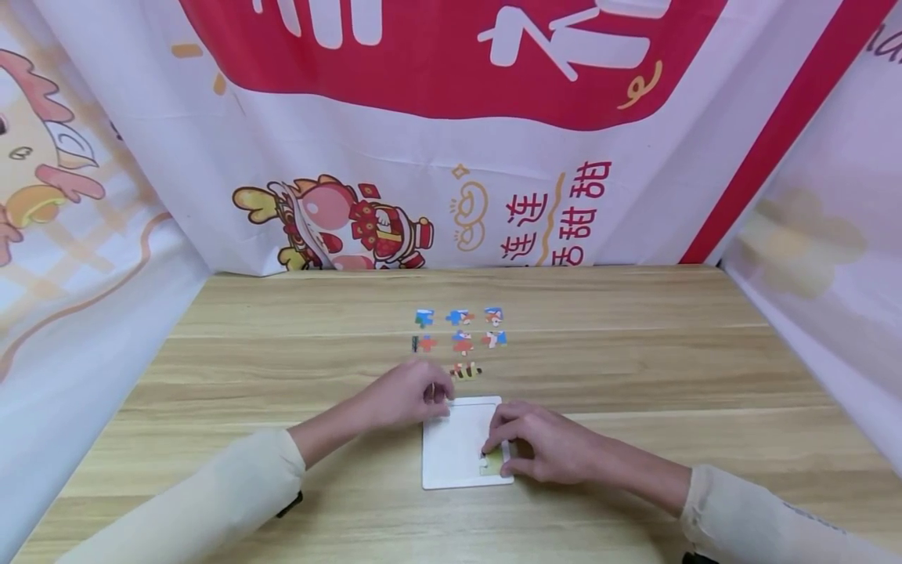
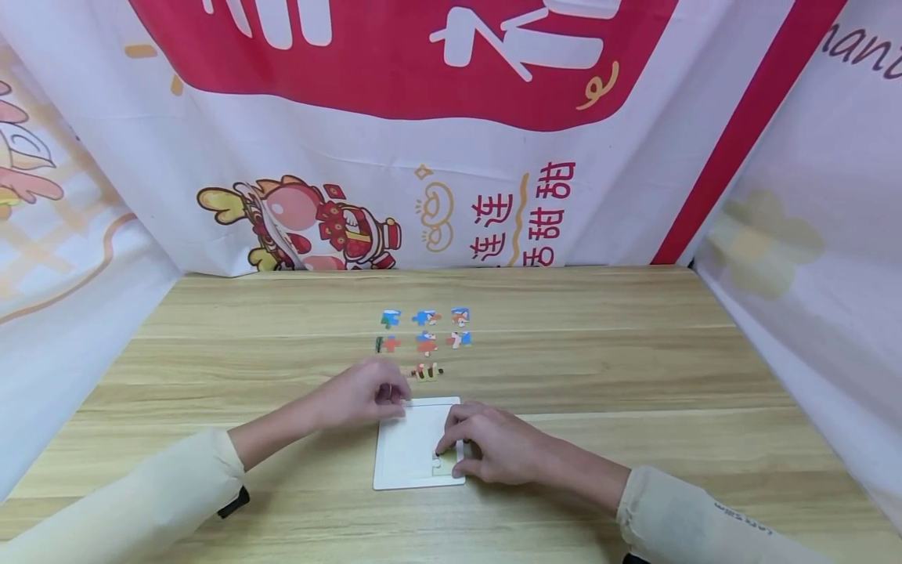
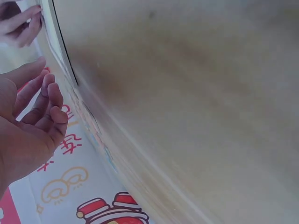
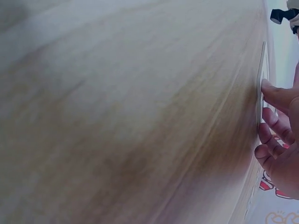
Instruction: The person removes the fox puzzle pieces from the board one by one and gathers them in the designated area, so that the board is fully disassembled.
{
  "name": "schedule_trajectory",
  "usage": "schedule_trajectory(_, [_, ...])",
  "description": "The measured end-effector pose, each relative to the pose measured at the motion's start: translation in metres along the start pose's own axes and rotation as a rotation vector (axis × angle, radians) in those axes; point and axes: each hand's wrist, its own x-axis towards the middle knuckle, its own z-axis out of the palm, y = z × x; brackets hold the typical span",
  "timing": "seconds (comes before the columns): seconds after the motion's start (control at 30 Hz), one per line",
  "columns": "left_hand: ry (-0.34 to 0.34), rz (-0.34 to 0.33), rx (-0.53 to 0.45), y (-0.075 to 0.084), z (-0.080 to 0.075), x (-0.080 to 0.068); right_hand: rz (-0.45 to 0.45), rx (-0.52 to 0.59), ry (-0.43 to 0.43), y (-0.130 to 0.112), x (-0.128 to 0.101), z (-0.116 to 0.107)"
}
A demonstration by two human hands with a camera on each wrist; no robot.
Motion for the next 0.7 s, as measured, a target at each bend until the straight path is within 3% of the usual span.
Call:
schedule_trajectory(0.43, [-0.041,0.008,0.152,0.006,0.002,-0.026,-0.015,-0.015,-0.012,-0.003,0.005,-0.002])
schedule_trajectory(0.7, [-0.062,0.005,0.158,0.001,0.002,-0.034,-0.011,-0.004,-0.014,-0.005,0.006,-0.002])
